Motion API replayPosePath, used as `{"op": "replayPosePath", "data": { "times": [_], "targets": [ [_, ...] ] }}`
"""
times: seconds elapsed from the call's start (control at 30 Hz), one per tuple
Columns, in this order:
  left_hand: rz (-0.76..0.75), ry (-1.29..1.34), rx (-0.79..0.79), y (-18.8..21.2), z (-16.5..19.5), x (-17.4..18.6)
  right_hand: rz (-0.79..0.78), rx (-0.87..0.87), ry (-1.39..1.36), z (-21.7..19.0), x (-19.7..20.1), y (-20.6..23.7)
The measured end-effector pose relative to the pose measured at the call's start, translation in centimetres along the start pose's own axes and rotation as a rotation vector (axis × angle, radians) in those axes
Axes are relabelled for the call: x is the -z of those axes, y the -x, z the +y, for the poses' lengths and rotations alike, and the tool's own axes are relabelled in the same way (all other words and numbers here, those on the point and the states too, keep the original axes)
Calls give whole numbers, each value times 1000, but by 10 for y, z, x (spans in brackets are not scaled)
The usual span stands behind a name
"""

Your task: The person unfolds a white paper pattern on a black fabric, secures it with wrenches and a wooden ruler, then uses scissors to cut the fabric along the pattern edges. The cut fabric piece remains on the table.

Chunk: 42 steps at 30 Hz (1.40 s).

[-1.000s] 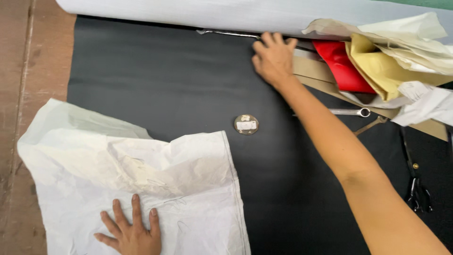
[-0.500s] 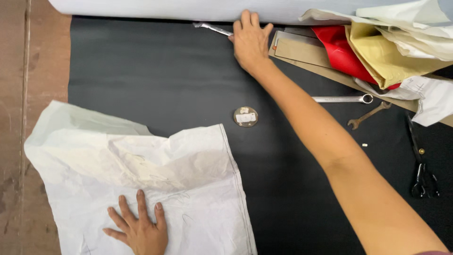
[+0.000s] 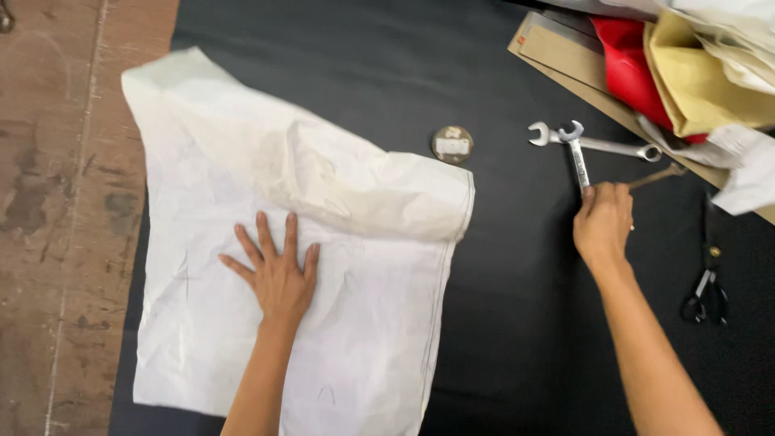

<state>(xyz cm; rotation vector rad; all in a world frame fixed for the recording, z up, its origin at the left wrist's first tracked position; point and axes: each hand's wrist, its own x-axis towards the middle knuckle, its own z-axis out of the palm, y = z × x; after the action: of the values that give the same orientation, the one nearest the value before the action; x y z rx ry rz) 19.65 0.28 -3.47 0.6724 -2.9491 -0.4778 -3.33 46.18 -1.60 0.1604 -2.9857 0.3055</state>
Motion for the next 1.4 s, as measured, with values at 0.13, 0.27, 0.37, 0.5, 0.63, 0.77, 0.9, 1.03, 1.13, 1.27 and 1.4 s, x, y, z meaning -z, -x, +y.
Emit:
{"op": "replayPosePath", "data": {
  "times": [0.13, 0.27, 0.37, 0.5, 0.63, 0.77, 0.9, 1.03, 1.13, 1.27, 1.4],
  "targets": [
    [12, 32, 0, -13, 15, -1, 94, -44, 46, -42, 28, 12],
    [-8, 50, -16, -7, 15, 4, -262, 125, -438, -128, 19, -27],
    [6, 22, -29, 0, 10, 7, -339, 187, -606, -176, -4, -57],
    [34, -17, -46, 3, 4, 5, -206, 241, -533, -191, -27, -64],
    [37, -3, -38, 3, -2, 5, 198, 217, -108, -159, -21, -38],
    [41, 13, -38, 3, -4, 6, 90, 328, 100, -121, 0, 14],
    [28, 33, -33, 3, -2, 7, -161, -76, -257, -110, 10, 37],
    [37, 17, -39, 4, -1, 9, -818, -797, -1243, -140, -2, -13],
    [90, 15, -61, 3, 0, 12, -1048, -722, -1604, -182, -20, -64],
    [125, 10, -56, 0, -1, 14, -977, -370, -1678, -221, -23, -106],
    [103, -4, -42, 0, -3, 12, -497, -80, -1435, -224, -1, -131]
  ]
}}
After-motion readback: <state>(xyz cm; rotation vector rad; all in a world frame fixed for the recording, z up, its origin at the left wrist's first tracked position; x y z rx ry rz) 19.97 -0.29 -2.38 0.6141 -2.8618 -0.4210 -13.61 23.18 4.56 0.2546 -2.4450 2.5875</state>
